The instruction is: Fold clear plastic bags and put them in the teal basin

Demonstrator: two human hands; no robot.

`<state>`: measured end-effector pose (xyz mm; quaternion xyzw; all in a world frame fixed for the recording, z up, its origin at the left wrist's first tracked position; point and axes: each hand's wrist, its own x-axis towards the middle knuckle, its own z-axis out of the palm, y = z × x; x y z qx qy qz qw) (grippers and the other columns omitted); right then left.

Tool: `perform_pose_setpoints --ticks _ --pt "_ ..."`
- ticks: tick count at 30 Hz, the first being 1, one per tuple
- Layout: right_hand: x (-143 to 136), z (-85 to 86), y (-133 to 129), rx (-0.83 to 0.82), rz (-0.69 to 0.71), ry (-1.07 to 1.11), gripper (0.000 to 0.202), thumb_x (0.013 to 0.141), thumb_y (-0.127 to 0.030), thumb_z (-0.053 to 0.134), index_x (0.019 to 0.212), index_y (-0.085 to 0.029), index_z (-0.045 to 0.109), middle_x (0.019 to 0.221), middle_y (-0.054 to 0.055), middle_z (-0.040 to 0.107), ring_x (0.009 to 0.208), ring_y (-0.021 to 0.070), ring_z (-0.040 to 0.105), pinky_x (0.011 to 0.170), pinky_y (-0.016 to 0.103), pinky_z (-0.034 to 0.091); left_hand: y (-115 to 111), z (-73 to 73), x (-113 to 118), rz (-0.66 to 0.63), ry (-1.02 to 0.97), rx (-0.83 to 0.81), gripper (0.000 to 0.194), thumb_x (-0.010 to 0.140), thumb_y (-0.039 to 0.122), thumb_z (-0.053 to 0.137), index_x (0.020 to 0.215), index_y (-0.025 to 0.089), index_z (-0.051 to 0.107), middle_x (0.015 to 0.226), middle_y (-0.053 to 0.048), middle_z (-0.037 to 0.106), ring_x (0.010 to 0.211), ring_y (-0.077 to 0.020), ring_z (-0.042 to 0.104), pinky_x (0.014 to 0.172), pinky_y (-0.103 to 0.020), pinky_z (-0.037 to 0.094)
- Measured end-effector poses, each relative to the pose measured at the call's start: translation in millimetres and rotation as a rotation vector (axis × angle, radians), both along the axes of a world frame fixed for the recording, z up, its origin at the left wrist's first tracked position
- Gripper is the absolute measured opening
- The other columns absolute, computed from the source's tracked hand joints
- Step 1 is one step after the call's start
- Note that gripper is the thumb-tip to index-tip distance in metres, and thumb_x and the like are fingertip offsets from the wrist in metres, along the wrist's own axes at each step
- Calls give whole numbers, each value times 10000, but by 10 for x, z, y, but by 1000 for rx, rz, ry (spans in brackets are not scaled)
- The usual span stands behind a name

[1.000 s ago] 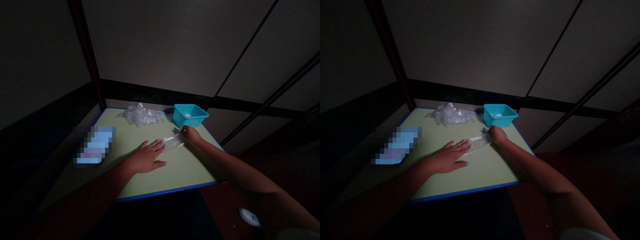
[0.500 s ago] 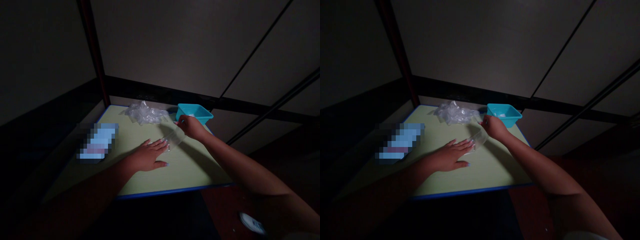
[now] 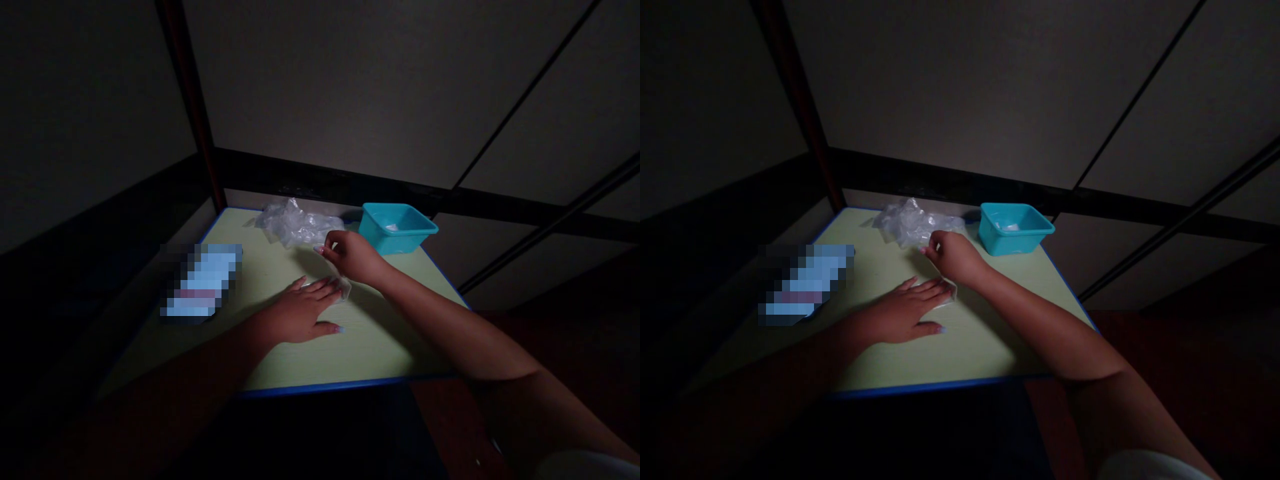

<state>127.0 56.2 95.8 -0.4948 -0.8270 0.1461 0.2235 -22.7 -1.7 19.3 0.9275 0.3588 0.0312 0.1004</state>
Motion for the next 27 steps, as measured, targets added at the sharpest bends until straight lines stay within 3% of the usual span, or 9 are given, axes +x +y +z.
perform_pose_setpoints --ticks 7,14,17,21,23,27 --pt "13 -359 -5 -219 118 393 261 817 -423 546 698 -206 464 495 -70 439 453 94 378 445 212 259 7 -26 -2 2 -8 11 698 906 641 351 1464 224 305 1526 -96 315 1405 -275 277 1126 -497 150" --pt "-178 -695 -29 -299 148 472 302 828 -457 562 691 -207 463 488 -67 490 449 95 444 463 208 318 5 -20 -2 2 22 75 619 903 636 368 1272 177 557 1345 -134 558 1308 -316 421 1106 -459 215" --pt "-221 -727 -38 -333 165 477 362 822 -512 575 673 -197 474 509 -56 503 464 91 452 461 204 325 3 -25 -7 -4 34 91 610 907 623 372 1261 164 562 1332 -144 565 1282 -332 448 1090 -469 252" --pt "-143 -608 -109 -531 296 511 516 859 -659 422 733 -174 542 552 -32 527 460 96 469 452 215 372 7 -32 -8 8 -18 63 575 901 581 427 1303 181 520 1395 -126 506 1255 -324 477 1037 -421 349" --pt "-35 -520 -143 -445 322 543 568 875 -683 366 814 -164 589 641 -6 569 523 108 510 501 232 421 11 -31 -6 -6 -67 64 553 897 556 460 1304 183 512 1423 -115 476 1255 -306 479 1036 -389 357" --pt "296 -485 -144 103 233 510 470 944 -563 358 932 -179 630 931 76 614 907 188 582 850 357 463 12 -35 -7 -37 -123 95 576 894 555 476 1327 175 475 1448 -121 442 1275 -285 463 1053 -372 337"
